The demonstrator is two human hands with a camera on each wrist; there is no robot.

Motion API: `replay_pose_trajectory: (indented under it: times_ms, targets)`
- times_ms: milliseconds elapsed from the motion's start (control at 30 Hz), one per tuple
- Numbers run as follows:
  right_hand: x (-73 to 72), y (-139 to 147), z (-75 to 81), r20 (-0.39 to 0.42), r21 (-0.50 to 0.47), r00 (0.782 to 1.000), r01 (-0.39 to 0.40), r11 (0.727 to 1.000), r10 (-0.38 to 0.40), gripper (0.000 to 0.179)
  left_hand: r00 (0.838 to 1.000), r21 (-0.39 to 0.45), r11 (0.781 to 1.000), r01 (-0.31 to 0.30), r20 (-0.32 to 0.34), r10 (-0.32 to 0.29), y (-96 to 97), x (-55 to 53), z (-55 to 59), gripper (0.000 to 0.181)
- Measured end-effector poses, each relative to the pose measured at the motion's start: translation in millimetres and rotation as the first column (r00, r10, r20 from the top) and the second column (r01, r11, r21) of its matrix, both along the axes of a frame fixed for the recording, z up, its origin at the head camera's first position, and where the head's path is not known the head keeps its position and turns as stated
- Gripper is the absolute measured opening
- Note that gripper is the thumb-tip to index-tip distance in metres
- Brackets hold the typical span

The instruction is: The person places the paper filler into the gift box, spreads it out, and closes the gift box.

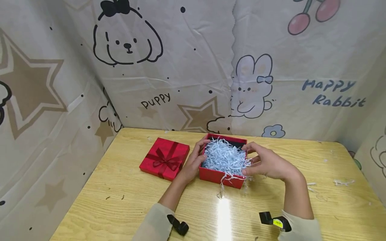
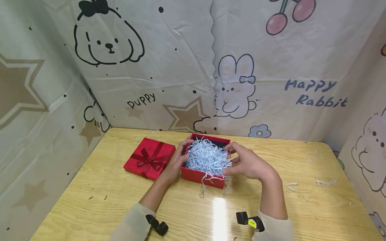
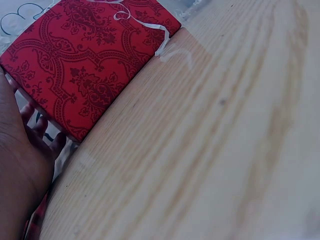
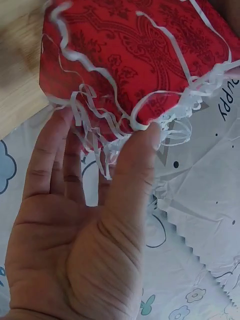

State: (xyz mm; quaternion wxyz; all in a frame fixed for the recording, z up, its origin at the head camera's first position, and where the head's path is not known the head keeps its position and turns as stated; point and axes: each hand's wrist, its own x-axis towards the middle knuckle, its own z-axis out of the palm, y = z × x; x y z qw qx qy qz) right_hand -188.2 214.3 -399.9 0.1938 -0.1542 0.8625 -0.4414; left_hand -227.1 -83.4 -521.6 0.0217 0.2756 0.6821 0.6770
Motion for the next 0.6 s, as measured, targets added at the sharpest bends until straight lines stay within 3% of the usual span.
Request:
replay_pose_trajectory:
  times_ms: [133, 267, 433, 600]
  targets:
    - [1.7, -1.3, 1.0, -0.031, 0.015, 1.0, 0.0, 1.0, 0.001, 0.042, 1.0, -0.008, 1.0, -0.004, -0.001, 0.004, 0.4, -0.3, -1.3, 0.056]
    - [0.7, -1.0, 0.7, -0.054, 0.02, 0.998, 0.019, 1.0, -0.018, 0.022, 1.0, -0.007, 1.0, -0.003, -0.002, 0.003, 0.0, -0.5, -1.6, 0.056]
    - [-1.3, 0.5, 0.7, -0.062, 0.009, 0.997, 0.038, 0.999, -0.038, 0.013, 1.0, 0.004, 1.0, 0.006, -0.002, -0.006, -0.2, -1.1, -1.0, 0.058]
    - [-3.2, -0.7, 1.9, -0.083, -0.09, 0.995, 0.052, 0.995, -0.06, 0.013, 1.0, -0.003, 1.0, -0.005, 0.0, 0.005, 0.3, -0.5, 0.5, 0.058]
